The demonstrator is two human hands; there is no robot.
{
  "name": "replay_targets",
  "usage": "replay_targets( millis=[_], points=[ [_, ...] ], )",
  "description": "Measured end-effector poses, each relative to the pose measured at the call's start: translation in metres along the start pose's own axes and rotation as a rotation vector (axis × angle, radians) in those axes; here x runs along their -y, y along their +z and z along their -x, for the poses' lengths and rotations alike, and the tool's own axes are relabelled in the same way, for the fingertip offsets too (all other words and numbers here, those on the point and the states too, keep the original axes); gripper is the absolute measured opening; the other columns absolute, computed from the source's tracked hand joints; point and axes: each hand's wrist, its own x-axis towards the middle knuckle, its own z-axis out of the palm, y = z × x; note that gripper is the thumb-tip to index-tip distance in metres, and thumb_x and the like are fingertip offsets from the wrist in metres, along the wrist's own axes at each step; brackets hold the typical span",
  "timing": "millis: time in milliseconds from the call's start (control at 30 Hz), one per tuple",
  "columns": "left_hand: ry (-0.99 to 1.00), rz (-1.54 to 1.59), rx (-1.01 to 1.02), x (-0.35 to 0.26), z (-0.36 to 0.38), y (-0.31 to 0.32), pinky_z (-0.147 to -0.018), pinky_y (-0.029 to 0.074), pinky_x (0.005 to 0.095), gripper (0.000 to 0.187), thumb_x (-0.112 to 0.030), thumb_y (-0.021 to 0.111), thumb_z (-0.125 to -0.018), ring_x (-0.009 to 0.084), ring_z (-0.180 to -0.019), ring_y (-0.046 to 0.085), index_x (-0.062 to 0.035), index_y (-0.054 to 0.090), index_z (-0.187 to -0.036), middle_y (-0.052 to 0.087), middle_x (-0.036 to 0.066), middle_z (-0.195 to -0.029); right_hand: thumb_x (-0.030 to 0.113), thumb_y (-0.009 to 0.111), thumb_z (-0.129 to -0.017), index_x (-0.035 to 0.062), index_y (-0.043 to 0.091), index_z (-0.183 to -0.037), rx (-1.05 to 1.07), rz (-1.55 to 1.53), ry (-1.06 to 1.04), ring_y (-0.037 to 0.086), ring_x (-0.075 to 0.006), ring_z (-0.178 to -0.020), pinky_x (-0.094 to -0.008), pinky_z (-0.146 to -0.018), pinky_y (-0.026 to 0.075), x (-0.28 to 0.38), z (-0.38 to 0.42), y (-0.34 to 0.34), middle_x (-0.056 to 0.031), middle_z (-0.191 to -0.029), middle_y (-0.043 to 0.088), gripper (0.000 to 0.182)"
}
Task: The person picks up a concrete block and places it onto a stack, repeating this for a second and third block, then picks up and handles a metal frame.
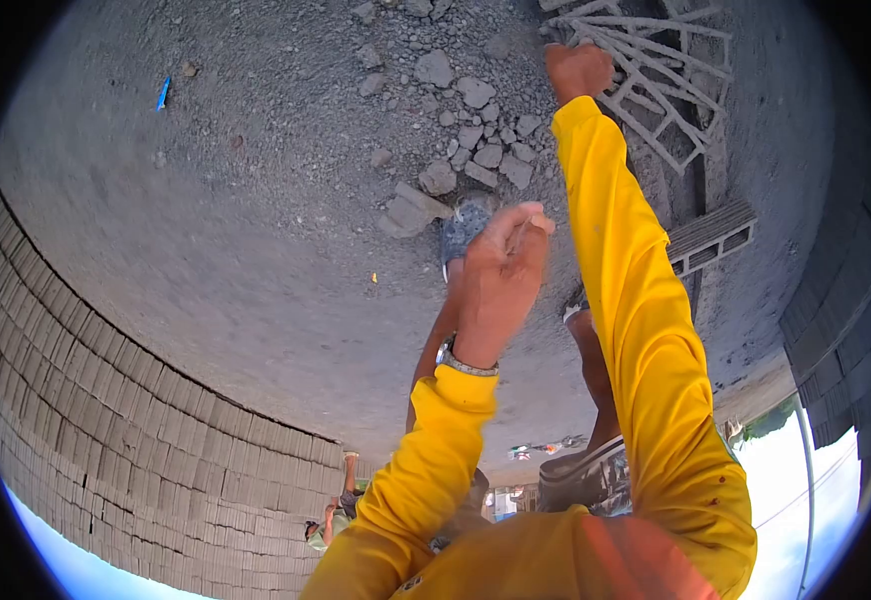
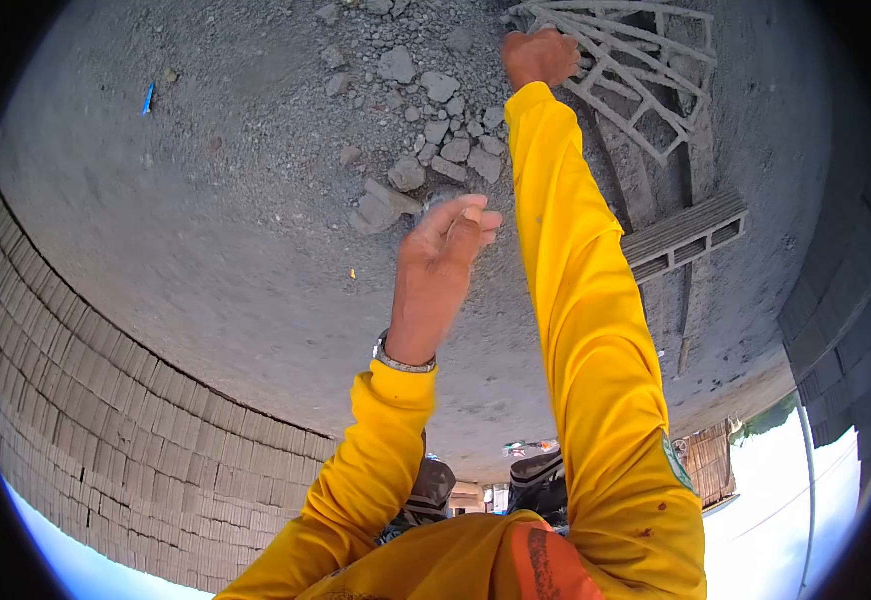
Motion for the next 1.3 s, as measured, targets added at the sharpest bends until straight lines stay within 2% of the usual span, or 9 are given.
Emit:
replay_targets(
  millis=[200, 367, 533, 633, 767, 867, 967, 1067, 1300],
  points=[
    [0.137, 0.08, 0.014, -0.01, 0.001, -0.017, -0.09, 0.048, 0.0303, 0.039, -0.029, 0.054, -0.101, 0.0175, -0.101, 0.064, 0.0009, 0.06, -0.125, 0.069, 0.013, -0.112, 0.039, 0.079, -0.07, -0.0049, 0.071, -0.099, 0.217, -0.111, 0.031, 0.058, -0.0421, -0.105, -0.0487, -0.092, 0.043, -0.033, 0.034, -0.063, -0.0281, -0.111, 0.062, 0.053],
    [0.476, -0.02, 0.132, -0.034, 0.025, 0.018, -0.1, 0.044, 0.0347, 0.043, -0.03, 0.052, -0.1, 0.0276, -0.114, 0.061, 0.0023, 0.057, -0.128, 0.064, 0.016, -0.124, 0.015, 0.074, -0.081, -0.0065, 0.064, -0.107, 0.403, -0.552, 0.108, 0.06, -0.0174, -0.085, -0.0288, -0.079, 0.047, 0.001, 0.07, -0.299, -0.0089, -0.097, 0.067, 0.035],
    [0.642, -0.072, 0.244, -0.095, 0.074, 0.042, -0.104, 0.041, 0.0366, 0.051, -0.037, 0.044, -0.101, 0.0322, -0.119, 0.058, 0.0045, 0.055, -0.129, 0.06, 0.02, -0.128, 0.014, 0.068, -0.086, -0.001, 0.063, -0.11, 0.755, -0.621, 0.154, 0.06, -0.014, -0.083, -0.0294, -0.075, 0.049, 0.057, 0.113, -0.427, -0.0055, -0.096, 0.067, 0.028],
    [0.431, 0.053, 0.3, -0.117, 0.1, 0.002, -0.104, 0.04, 0.0361, 0.062, -0.044, 0.042, -0.1, 0.0296, -0.118, 0.058, 0.0077, 0.053, -0.131, 0.058, 0.021, -0.131, 0.016, 0.068, -0.087, -0.0044, 0.06, -0.112, 0.919, -0.518, -0.001, 0.062, -0.0226, -0.092, -0.0344, -0.081, 0.048, 0.075, 0.147, -0.417, -0.0131, -0.101, 0.065, 0.033],
    [0.233, 0.547, 0.199, -0.115, 0.122, -0.063, -0.106, 0.039, 0.0373, 0.075, -0.056, 0.046, -0.094, 0.0273, -0.12, 0.056, 0.0073, 0.051, -0.134, 0.057, 0.019, -0.134, 0.027, 0.072, -0.083, -0.0042, 0.059, -0.116, 0.907, -0.376, -0.639, 0.056, -0.04, -0.109, -0.043, -0.091, 0.044, 0.134, 0.183, -0.402, -0.0248, -0.113, 0.059, 0.047],
    [0.21, 0.672, 0.022, -0.133, 0.125, -0.104, -0.103, 0.041, 0.0387, 0.066, -0.052, 0.052, -0.095, 0.0268, -0.116, 0.058, 0.0039, 0.055, -0.129, 0.061, 0.016, -0.124, 0.026, 0.07, -0.085, -0.0017, 0.059, -0.122, 0.698, -0.273, -0.962, 0.057, -0.0394, -0.111, -0.0422, -0.1, 0.039, 0.176, 0.179, -0.426, -0.024, -0.115, 0.06, 0.048],
    [0.165, 0.597, -0.098, -0.143, 0.111, -0.146, -0.093, 0.045, 0.0391, 0.049, -0.04, 0.057, -0.094, 0.0263, -0.098, 0.062, 0.0026, 0.058, -0.118, 0.066, 0.013, -0.1, 0.028, 0.07, -0.085, 0.0004, 0.064, -0.115, 0.875, -0.383, -0.846, 0.061, -0.0376, -0.1, -0.041, -0.09, 0.045, 0.186, 0.112, -0.405, -0.0203, -0.108, 0.064, 0.041],
    [0.181, 0.465, -0.183, -0.159, 0.095, -0.181, -0.087, 0.046, 0.0387, 0.036, -0.034, 0.059, -0.094, 0.0241, -0.087, 0.061, -0.0001, 0.06, -0.107, 0.062, 0.009, -0.086, 0.026, 0.07, -0.085, -0.0004, 0.066, -0.092, 0.666, -0.533, -0.309, 0.065, -0.036, -0.083, -0.0443, -0.073, 0.05, 0.151, 0.028, -0.278, -0.0189, -0.087, 0.067, 0.028],
    [0.114, 0.261, -0.137, -0.212, 0.041, -0.191, -0.103, 0.04, 0.0421, 0.037, -0.034, 0.056, -0.095, 0.0252, -0.086, 0.06, 0.0007, 0.06, -0.106, 0.06, 0.01, -0.08, 0.022, 0.073, -0.077, 0.0048, 0.062, -0.101, 0.236, 0.155, -0.465, 0.062, -0.034, -0.098, -0.0465, -0.083, 0.046, 0.085, -0.105, -0.043, -0.014, -0.1, 0.066, 0.032]
  ],
)
